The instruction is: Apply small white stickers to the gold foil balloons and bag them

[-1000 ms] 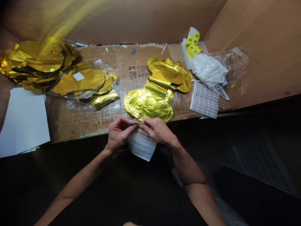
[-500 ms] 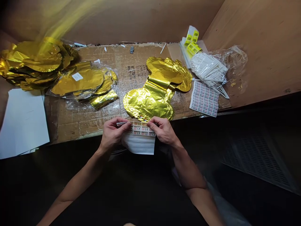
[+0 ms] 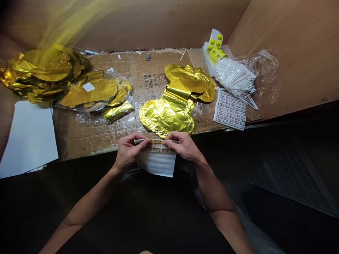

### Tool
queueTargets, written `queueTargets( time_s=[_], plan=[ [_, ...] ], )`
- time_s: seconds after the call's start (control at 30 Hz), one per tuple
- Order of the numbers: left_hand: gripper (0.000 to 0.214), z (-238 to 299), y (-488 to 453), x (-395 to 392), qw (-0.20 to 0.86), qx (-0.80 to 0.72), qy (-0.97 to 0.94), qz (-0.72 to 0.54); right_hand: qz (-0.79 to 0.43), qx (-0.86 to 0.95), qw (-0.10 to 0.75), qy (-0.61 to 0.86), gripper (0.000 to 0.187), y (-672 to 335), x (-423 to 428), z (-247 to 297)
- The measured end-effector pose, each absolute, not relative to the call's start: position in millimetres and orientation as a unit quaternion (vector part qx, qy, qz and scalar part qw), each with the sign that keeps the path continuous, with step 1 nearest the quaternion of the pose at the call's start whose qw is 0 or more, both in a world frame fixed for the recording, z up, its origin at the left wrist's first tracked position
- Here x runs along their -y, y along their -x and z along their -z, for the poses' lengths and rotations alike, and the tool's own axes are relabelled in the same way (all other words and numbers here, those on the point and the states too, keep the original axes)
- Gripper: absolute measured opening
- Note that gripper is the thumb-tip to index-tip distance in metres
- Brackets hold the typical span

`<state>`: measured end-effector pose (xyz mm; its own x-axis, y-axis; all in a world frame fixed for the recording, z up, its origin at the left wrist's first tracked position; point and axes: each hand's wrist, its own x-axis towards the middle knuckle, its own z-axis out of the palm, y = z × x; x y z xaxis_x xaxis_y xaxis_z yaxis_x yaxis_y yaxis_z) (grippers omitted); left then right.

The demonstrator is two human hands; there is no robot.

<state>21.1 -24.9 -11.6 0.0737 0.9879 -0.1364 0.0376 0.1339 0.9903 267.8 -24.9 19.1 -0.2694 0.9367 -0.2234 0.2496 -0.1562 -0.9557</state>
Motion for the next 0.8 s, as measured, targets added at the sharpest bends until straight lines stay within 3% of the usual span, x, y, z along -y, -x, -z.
queueTargets(
  time_s=[0.47,0.6,0.8],
  plan=[
    [0.045,14,-29,21,0.618,-0.484,-0.454,-0.422,-0.509,0.604,0.321,0.522,0.027,-269,24,-14],
    [0.044,18,-30,20,0.629,-0.491,-0.432,-0.420,-0.390,0.686,0.350,0.504,0.014,-270,24,-5],
    [0.037,27,-26,17,0.634,-0.495,-0.426,-0.413,-0.057,0.855,0.310,0.411,0.012,-272,22,14]
  ],
)
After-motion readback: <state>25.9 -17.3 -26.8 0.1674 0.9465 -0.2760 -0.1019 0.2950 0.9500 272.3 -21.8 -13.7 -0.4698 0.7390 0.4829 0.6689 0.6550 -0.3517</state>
